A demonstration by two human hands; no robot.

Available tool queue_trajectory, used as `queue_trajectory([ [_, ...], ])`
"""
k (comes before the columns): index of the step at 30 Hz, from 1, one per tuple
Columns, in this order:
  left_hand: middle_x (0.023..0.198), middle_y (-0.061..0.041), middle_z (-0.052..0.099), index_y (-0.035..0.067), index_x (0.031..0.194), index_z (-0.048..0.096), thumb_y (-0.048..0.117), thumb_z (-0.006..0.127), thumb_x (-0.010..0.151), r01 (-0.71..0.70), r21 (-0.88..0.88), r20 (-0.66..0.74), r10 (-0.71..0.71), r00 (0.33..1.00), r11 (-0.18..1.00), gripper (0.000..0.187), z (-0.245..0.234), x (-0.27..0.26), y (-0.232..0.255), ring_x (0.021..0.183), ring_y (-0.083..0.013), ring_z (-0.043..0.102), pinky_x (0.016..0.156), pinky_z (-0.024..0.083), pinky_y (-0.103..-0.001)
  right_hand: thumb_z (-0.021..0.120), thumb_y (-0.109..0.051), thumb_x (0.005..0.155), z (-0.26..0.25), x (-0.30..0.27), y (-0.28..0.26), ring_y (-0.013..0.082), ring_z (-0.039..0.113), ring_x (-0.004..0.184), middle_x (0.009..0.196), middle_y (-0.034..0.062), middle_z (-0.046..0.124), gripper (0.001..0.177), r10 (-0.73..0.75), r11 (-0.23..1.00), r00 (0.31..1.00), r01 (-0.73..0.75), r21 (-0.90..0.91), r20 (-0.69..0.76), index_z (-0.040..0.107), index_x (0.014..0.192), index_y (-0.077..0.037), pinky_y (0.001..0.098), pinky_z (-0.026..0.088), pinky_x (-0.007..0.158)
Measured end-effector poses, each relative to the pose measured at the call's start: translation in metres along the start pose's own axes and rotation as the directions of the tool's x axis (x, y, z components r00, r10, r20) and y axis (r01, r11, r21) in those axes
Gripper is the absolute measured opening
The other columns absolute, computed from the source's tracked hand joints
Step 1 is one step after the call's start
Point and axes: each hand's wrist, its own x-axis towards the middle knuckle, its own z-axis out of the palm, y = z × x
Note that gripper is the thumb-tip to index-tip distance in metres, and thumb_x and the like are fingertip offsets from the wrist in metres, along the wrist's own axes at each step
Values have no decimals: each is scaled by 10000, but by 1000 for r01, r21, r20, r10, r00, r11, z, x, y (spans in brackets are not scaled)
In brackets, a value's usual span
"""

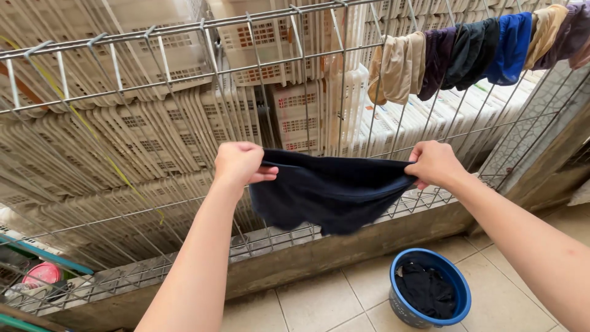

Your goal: Hanging various pieces of washed underwear on a wire drying rack.

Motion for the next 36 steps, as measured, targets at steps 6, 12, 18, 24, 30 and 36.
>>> queue_trajectory([
  [6, 844, -143, 772, -32, 951, 771, -28, 593, 865, -192, 265, -8, 201, 980, 945, 197, -11, 10, 3, 682, -199, 778, 616, 657, -295, 535, -122, 921, 25, 30, 19, 201, 630, 715, 861, 98, 660, 188, 103, 853, 995, -87, 515, -2, 685, 948, -11, 373, 562, 578],
  [12, 809, -118, 779, -20, 888, 789, -21, 729, 778, -187, 284, -113, 227, 967, 940, 125, -28, 5, 0, 671, -178, 785, 627, 651, -263, 655, -77, 876, 24, 2, -6, 196, 644, 772, 863, 73, 650, 117, 7, 940, 991, -53, 338, 137, 651, 955, 10, 364, 592, 653],
  [18, 815, -181, 767, -52, 944, 747, -56, 607, 859, -136, 263, -263, 207, 942, 955, 164, -46, -14, -4, 665, -233, 782, 608, 643, -313, 682, 51, 791, 10, -2, 1, 200, 744, 810, 941, 121, 716, 199, 30, 979, 938, -97, 178, 346, 619, 976, 11, 378, 637, 746],
  [24, 925, -206, 748, -68, 1053, 681, -63, 485, 904, -68, 272, -142, 110, 984, 960, 246, -47, 2, -25, 650, -283, 784, 578, 634, -352, 691, 29, 915, -5, -51, -62, 274, 732, 796, 1010, 221, 735, 161, 258, 965, 960, -251, -73, 106, 643, 1066, 54, 360, 640, 612],
  [30, 964, -201, 771, -54, 1094, 775, 29, 580, 914, -71, 266, 20, 68, 997, 961, 279, -70, 3, -30, 766, -244, 774, 685, 618, -330, 618, 117, 846, -20, -19, -19, 264, 775, 872, 1101, 242, 730, 376, 199, 881, 922, -317, 352, 332, 669, 1203, 10, 234, 543, 580],
  [36, 1057, -45, 777, 55, 1194, 747, 53, 833, 671, -500, 333, 344, 391, 854, 800, 530, -90, 34, -85, 909, -120, 754, 796, 596, -282, 766, 31, 842, -34, -37, -14, 280, 528, 1153, 1209, 105, 709, 525, -77, 935, 936, -52, 351, 343, 650, 1344, -67, 205, 469, 775],
])
